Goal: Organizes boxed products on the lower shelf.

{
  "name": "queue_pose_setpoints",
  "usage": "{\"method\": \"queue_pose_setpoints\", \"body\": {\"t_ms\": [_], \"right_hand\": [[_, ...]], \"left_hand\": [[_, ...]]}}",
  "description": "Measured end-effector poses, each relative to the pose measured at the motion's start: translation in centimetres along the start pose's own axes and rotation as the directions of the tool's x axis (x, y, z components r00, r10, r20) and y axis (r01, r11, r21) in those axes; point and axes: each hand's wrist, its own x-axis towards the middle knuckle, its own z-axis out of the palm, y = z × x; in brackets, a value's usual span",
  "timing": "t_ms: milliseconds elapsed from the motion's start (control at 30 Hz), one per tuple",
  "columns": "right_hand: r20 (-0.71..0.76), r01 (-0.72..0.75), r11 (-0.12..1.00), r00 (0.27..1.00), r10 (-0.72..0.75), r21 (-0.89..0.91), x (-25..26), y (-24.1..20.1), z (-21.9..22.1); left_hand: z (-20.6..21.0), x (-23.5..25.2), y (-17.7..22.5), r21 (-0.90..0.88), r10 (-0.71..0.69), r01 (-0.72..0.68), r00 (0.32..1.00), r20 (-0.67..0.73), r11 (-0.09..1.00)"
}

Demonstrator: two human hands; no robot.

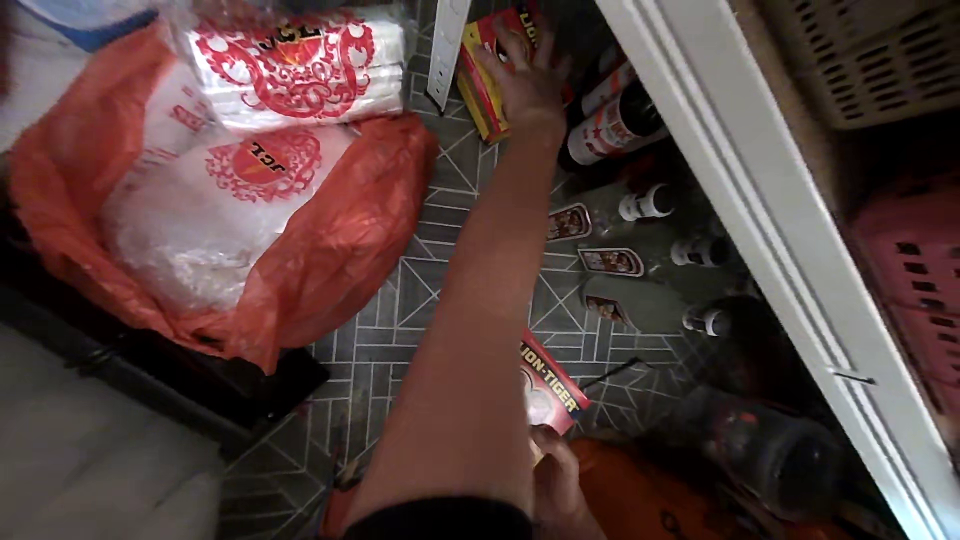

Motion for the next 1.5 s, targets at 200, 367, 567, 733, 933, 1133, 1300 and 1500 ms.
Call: {"method": "queue_pose_setpoints", "body": {"t_ms": [200, 367, 567, 733, 933, 1133, 1300, 1500], "right_hand": [[0.214, 0.034, 0.955, 0.972, -0.100, 0.293, 4.5, 7.5, -7.3], [0.226, 0.044, 0.953, 0.967, -0.116, 0.300, 4.4, 7.2, -7.2], [0.183, 0.056, 0.960, 0.977, -0.110, 0.275, 4.3, 7.2, -7.0], [0.234, 0.044, 0.960, 0.966, -0.112, 0.278, 4.4, 7.2, -7.4], [0.246, 0.036, 0.962, 0.963, -0.105, 0.270, 4.4, 7.0, -7.7], [0.254, 0.030, 0.958, 0.961, -0.106, 0.284, 4.2, 6.9, -7.6], [0.254, 0.029, 0.953, 0.961, -0.109, 0.301, 4.4, 7.1, -7.4], [0.210, 0.026, 0.955, 0.973, -0.091, 0.295, 4.6, 7.3, -7.1]], "left_hand": [[-2.4, 1.4, -7.0, -0.031, 0.129, -0.126, 0.983, 0.131, 0.992], [-2.9, 1.8, -7.0, 0.008, 0.140, -0.143, 0.976, 0.165, 0.990], [-2.6, 2.1, -7.6, -0.034, 0.260, -0.258, 0.959, 0.110, 0.966], [-3.3, 2.5, -7.3, -0.019, 0.104, -0.102, 0.975, 0.197, 0.995], [-3.7, 2.9, -8.3, -0.155, -0.117, 0.154, 0.968, 0.223, 0.976], [-3.1, 2.7, -7.6, -0.235, -0.018, 0.029, 0.999, 0.050, 0.972], [-9.7, -4.5, -4.3, -0.359, -0.101, 0.180, 0.969, 0.228, 0.916], [-6.2, -5.4, -1.7, -0.279, 0.074, -0.072, 0.997, -0.002, 0.958]]}}
